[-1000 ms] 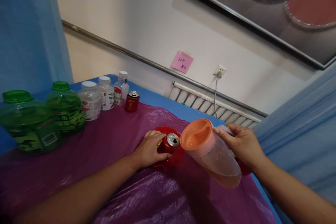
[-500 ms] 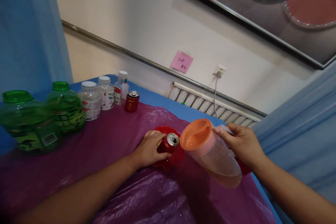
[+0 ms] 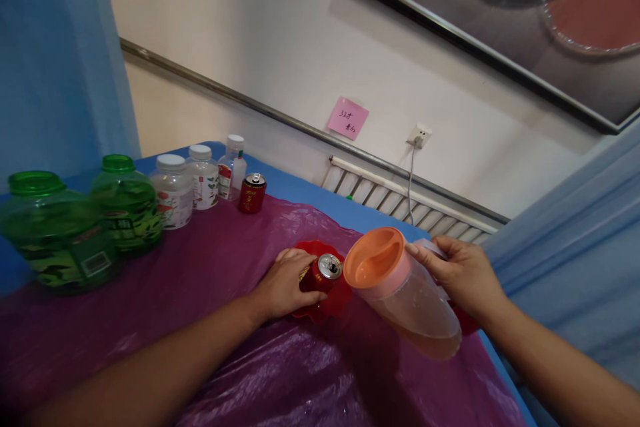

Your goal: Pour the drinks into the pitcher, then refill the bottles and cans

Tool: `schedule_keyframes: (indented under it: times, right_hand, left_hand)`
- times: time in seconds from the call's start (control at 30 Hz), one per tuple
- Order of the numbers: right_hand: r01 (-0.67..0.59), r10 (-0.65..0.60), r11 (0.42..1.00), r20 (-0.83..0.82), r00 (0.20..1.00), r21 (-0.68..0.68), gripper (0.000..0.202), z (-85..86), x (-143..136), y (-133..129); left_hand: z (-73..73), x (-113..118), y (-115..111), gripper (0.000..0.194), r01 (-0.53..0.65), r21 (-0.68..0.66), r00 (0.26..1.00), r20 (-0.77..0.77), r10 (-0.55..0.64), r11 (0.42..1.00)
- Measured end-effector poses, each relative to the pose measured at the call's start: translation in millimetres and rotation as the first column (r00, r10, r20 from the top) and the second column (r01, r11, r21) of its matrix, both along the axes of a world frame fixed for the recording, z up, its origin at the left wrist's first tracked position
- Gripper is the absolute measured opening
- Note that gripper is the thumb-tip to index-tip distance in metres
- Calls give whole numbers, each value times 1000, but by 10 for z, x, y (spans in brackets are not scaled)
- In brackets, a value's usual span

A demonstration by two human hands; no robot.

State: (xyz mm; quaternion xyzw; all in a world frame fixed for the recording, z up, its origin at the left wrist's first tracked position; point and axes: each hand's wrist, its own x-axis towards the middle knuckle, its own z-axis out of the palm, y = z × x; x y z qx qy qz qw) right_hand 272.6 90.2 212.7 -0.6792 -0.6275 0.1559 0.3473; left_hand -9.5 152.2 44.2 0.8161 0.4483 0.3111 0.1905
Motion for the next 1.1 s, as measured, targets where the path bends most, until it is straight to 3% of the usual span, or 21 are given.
schedule_keyframes:
  times: [1.1]
  right_hand:
    - [0, 0, 1000, 2, 1000, 3, 53, 2, -14, -9]
  left_hand:
    - [51, -2, -18, 55, 22, -17, 1000, 1, -22, 1000]
